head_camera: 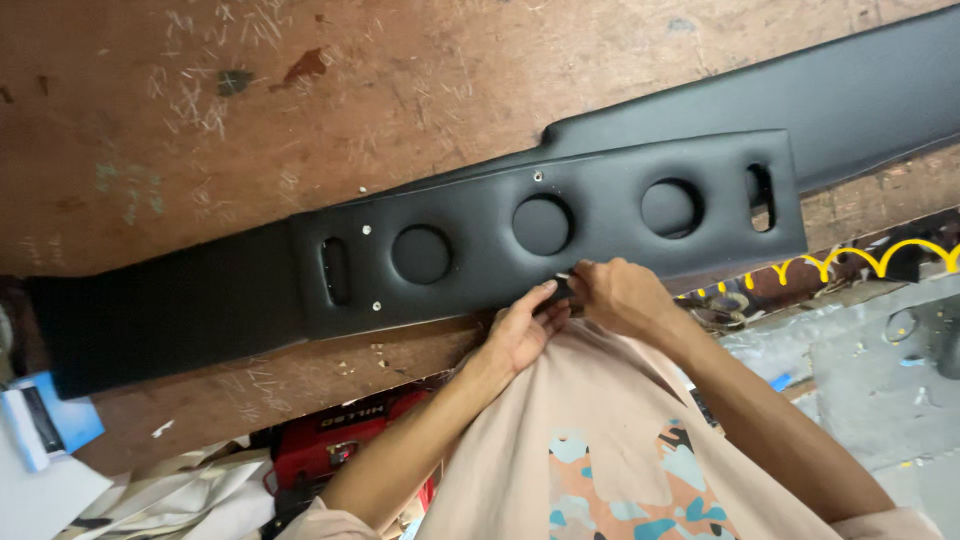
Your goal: The person uses a small blade to trim excess material from the edges and around the circular cutouts of a black plastic car interior panel. The person repeatedly flips the panel to access different sides and continues trimming along the edges.
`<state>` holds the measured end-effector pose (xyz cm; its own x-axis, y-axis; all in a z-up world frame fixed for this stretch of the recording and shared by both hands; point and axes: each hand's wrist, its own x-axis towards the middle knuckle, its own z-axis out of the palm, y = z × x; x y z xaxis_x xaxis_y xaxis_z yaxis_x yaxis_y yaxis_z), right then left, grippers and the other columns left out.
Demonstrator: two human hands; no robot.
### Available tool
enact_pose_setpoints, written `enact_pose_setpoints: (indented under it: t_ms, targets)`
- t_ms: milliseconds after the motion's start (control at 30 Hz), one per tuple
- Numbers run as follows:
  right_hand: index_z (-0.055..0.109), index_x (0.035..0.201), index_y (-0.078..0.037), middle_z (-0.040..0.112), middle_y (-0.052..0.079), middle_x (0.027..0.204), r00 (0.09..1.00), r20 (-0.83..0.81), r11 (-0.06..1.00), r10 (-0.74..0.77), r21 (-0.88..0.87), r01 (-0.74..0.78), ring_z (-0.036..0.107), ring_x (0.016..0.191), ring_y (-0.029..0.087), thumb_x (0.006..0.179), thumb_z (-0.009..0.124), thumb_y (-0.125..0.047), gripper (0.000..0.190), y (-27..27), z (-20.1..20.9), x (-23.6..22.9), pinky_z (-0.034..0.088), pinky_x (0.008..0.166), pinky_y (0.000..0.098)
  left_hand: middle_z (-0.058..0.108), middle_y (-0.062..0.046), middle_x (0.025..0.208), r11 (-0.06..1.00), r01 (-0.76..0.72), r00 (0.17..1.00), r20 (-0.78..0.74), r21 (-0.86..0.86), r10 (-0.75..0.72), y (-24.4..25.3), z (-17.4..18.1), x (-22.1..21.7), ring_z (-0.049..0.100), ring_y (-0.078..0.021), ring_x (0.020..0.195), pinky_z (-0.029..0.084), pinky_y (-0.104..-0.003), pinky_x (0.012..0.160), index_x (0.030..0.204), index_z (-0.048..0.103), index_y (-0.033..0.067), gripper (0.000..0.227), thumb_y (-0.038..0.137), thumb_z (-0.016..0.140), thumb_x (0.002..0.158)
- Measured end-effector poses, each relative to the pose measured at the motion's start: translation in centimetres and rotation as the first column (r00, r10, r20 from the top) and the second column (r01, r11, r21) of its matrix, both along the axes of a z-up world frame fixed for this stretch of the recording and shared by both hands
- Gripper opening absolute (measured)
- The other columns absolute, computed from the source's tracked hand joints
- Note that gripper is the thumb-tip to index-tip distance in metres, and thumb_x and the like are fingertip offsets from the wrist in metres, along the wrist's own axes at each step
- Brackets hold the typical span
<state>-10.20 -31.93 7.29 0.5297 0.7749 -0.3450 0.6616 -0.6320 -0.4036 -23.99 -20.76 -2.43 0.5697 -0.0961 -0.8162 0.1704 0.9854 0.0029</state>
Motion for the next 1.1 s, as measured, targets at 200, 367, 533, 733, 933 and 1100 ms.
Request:
enact_pose_setpoints:
  t_ms: [200,367,533,733,933,1100]
  targets:
    - [0.068,0.098,-0.006,0.07,0.021,0.07,0.981,0.101,0.977,0.163,-0.155,-0.146,0.071,0.062,0.04,0.095,0.06,-0.031,0.027,0.7,-0.6,-0.3,0.056,0.056,0.0513,0.071,-0.007,0.099,0.999,-0.039,0.999,-0.021,0.022,0.04,-0.5,-0.2,-0.2,0.064,-0.0226,0.092,0.057,-0.036,0.08,0.102,0.07,0.0059,0.019,0.01,0.078,0.085]
    - [0.068,0.096,-0.005,0.072,0.02,0.079,0.973,0.106,0.948,0.204,-0.268,-0.17,0.073,0.069,0.038,0.093,0.062,-0.032,0.029,1.5,-1.0,-0.6,0.058,0.06,0.0483,0.073,-0.007,0.095,0.997,-0.073,0.997,-0.033,0.019,0.074,-1.0,-0.9,0.1,0.066,-0.0215,0.087,0.056,-0.035,0.077,0.098,0.072,0.0044,0.016,0.008,0.078,0.084]
    - [0.069,0.095,-0.001,0.074,0.02,0.084,0.975,0.059,0.892,0.216,-0.418,-0.173,0.076,0.079,0.036,0.088,0.065,-0.033,0.033,3.0,-0.8,-1.0,0.062,0.068,0.0462,0.07,-0.006,0.09,0.996,-0.057,0.997,-0.056,0.061,0.061,-1.4,-2.1,0.2,0.063,-0.0205,0.08,0.053,-0.037,0.072,0.098,0.071,0.0049,0.018,0.008,0.08,0.083]
    - [0.076,0.093,-0.003,0.075,0.026,0.092,0.999,-0.049,0.901,0.01,-0.432,-0.03,0.074,0.088,0.043,0.09,0.061,-0.025,0.027,4.3,0.2,-0.6,0.06,0.08,0.0504,0.07,-0.007,0.089,0.998,-0.031,0.997,-0.065,0.063,0.035,-2.2,-3.3,0.2,0.065,-0.0211,0.081,0.054,-0.038,0.075,0.097,0.072,0.0045,0.015,0.013,0.077,0.086]
    - [0.074,0.102,-0.006,0.076,0.02,0.104,0.986,-0.086,0.796,0.143,-0.582,-0.166,0.075,0.099,0.036,0.09,0.065,-0.032,0.03,6.5,0.8,-0.5,0.06,0.082,0.0456,0.073,-0.012,0.104,0.988,-0.113,0.991,-0.062,0.101,0.119,-2.8,-3.2,0.0,0.069,-0.0229,0.098,0.056,-0.038,0.094,0.1,0.072,-0.0007,0.017,0.008,0.074,0.086]
    - [0.078,0.103,-0.012,0.077,0.011,0.109,0.925,-0.009,0.702,0.379,-0.649,-0.293,0.077,0.097,0.027,0.097,0.06,-0.02,0.021,7.0,0.6,-1.9,0.062,0.075,0.0379,0.074,-0.015,0.108,0.968,-0.177,0.977,-0.084,0.18,0.194,-3.0,-2.4,-0.4,0.071,-0.0262,0.102,0.057,-0.039,0.095,0.101,0.072,-0.0047,0.017,0.003,0.071,0.086]
